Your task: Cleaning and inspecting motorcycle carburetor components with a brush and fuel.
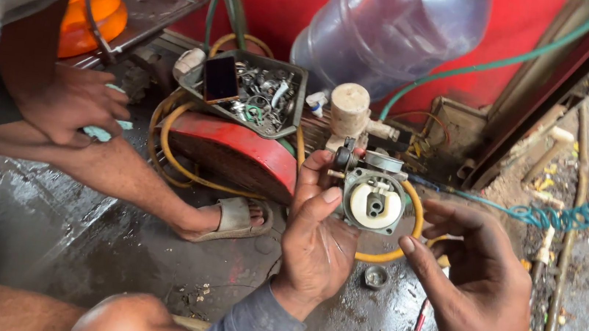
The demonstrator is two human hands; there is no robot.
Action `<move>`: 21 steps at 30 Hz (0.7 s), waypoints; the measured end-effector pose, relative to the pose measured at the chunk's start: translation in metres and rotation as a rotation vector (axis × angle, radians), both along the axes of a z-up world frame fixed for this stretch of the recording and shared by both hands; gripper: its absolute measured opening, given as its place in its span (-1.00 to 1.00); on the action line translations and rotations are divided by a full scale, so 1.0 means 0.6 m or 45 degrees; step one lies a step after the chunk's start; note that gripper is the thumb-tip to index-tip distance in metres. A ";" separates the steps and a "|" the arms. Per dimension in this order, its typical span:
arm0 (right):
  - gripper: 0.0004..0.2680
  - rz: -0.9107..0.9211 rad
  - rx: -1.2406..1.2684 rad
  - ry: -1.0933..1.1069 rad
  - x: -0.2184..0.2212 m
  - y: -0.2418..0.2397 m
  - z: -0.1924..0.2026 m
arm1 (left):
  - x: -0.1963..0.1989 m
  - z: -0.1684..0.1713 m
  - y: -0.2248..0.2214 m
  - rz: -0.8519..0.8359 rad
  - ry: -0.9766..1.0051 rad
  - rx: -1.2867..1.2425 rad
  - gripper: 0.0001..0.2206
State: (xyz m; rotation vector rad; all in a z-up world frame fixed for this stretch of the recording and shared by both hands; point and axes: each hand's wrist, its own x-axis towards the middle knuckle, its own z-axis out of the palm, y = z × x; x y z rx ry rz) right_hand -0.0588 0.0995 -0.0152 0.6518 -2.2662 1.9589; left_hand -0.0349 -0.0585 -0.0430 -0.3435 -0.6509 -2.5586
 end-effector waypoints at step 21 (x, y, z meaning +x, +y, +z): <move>-0.60 -0.095 -0.003 0.204 -0.060 0.015 -0.055 | 0.007 0.042 -0.164 -0.567 0.139 0.583 -0.40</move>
